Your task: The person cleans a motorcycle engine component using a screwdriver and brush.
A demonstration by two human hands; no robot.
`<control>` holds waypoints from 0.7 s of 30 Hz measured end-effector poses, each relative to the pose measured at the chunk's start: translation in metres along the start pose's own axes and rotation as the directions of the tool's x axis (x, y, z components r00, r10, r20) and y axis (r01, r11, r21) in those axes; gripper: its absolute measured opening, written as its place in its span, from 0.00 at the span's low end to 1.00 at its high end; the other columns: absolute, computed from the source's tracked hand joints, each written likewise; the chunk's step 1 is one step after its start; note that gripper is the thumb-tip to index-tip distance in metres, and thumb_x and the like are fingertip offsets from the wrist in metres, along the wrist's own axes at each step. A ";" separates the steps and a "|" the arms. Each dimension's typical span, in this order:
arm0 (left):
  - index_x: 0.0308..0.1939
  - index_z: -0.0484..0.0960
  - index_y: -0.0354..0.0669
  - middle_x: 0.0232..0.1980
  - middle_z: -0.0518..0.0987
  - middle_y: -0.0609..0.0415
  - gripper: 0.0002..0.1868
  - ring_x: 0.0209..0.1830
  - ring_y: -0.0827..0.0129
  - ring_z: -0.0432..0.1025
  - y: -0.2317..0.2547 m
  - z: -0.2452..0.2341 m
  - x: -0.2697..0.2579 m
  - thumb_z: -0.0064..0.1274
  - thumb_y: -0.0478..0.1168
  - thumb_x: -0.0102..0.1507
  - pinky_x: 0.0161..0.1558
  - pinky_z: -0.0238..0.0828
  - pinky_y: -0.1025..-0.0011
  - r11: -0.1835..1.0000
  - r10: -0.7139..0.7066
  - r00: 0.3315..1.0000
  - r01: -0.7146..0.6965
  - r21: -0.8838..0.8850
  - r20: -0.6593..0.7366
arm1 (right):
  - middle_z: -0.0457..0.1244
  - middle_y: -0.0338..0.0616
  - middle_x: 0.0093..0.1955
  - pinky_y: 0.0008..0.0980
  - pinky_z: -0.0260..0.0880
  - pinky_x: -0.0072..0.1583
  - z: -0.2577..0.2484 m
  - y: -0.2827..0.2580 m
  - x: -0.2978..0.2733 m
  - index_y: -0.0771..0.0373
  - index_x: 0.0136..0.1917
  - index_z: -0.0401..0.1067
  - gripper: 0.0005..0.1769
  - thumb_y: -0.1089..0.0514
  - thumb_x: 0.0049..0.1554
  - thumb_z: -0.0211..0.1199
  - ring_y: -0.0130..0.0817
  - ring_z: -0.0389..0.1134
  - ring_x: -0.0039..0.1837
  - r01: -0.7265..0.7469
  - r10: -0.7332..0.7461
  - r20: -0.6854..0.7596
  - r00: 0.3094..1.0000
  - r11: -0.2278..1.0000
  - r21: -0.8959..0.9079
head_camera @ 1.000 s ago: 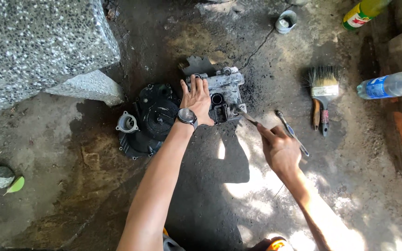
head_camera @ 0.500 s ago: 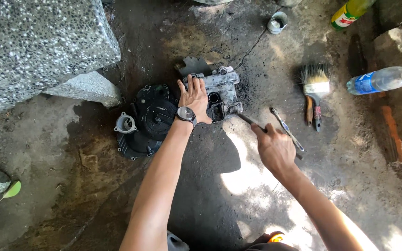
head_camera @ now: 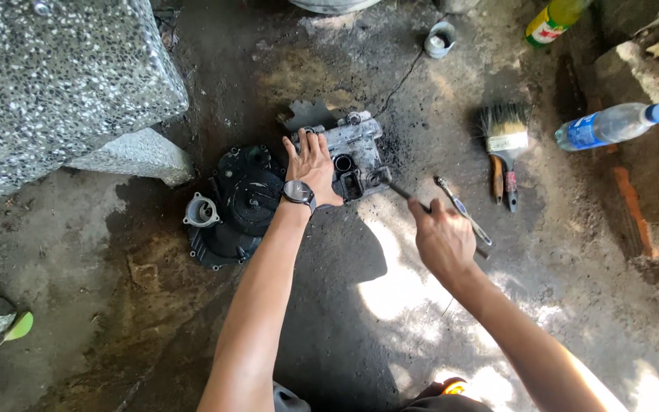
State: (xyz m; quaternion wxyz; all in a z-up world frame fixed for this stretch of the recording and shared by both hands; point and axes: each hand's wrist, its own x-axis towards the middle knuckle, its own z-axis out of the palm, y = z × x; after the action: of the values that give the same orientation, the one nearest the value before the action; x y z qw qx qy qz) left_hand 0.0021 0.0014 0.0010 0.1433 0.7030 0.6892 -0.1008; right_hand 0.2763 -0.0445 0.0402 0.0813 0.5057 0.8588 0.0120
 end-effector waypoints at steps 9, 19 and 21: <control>0.74 0.48 0.19 0.74 0.55 0.26 0.79 0.78 0.33 0.44 -0.002 0.007 0.004 0.75 0.67 0.37 0.70 0.40 0.28 1.000 0.005 1.000 -0.005 -0.009 -0.015 | 0.72 0.51 0.37 0.26 0.60 0.28 0.006 0.038 -0.029 0.56 0.65 0.77 0.18 0.57 0.62 0.63 0.23 0.63 0.26 -0.210 0.268 -0.015 0.963 0.784 0.585; 0.73 0.48 0.19 0.73 0.54 0.26 0.79 0.78 0.32 0.43 -0.001 0.001 0.002 0.76 0.67 0.37 0.69 0.39 0.28 1.000 0.002 1.000 -0.002 -0.010 0.017 | 0.73 0.52 0.36 0.37 0.70 0.31 0.011 -0.016 -0.004 0.56 0.61 0.78 0.16 0.61 0.61 0.60 0.34 0.66 0.26 -0.323 0.342 0.113 0.933 0.654 0.684; 0.74 0.48 0.20 0.73 0.54 0.27 0.79 0.78 0.33 0.44 0.000 -0.001 0.001 0.76 0.67 0.37 0.70 0.40 0.28 1.000 -0.013 1.000 0.013 -0.014 0.023 | 0.72 0.55 0.40 0.40 0.73 0.36 0.024 -0.018 -0.005 0.58 0.59 0.80 0.15 0.62 0.59 0.61 0.39 0.70 0.29 -0.186 0.313 -0.065 0.948 0.705 0.685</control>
State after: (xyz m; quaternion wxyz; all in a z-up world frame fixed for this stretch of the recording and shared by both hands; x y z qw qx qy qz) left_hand 0.0025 0.0026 0.0014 0.1557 0.6964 0.6927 -0.1051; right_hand 0.2669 -0.0590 0.0156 -0.1845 0.6095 0.7321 -0.2419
